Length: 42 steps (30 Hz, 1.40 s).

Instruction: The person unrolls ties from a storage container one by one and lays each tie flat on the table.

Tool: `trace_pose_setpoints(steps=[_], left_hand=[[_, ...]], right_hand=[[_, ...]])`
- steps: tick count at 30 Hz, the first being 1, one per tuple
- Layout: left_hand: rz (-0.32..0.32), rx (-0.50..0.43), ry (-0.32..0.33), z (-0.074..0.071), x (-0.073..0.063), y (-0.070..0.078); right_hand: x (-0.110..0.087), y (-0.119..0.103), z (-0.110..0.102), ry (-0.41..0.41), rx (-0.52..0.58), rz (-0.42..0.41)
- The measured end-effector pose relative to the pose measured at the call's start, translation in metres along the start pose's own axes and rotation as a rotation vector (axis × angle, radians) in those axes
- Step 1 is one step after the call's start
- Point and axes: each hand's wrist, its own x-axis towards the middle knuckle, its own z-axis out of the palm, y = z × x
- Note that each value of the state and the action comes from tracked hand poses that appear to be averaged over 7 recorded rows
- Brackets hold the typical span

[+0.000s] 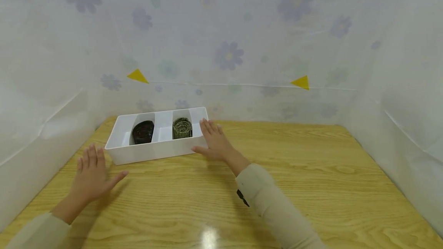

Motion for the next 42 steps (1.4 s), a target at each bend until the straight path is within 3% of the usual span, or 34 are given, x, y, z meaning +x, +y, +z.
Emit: trace_pose_setpoints(steps=[10,16,20,29,42], left_hand=[[0.007,-0.031,-0.018,-0.001,-0.003,0.001],[0.076,-0.049,0.048,0.0,0.003,0.002],[0.103,-0.049,0.037,-0.002,0.007,0.004],[0.088,-0.095,-0.041,-0.001,0.011,0.009],[0.108,-0.117,0.007,-0.001,0.025,0.007]], right_hand=[[0.003,-0.001,0.007,-0.027,0.008,0.027],[0.002,0.003,0.008,-0.047,-0.005,0.069],[0.003,0.007,0.01,-0.056,-0.013,0.078],[0.002,0.006,0.011,-0.058,-0.008,0.073],[0.001,0.004,0.01,-0.064,-0.004,0.081]])
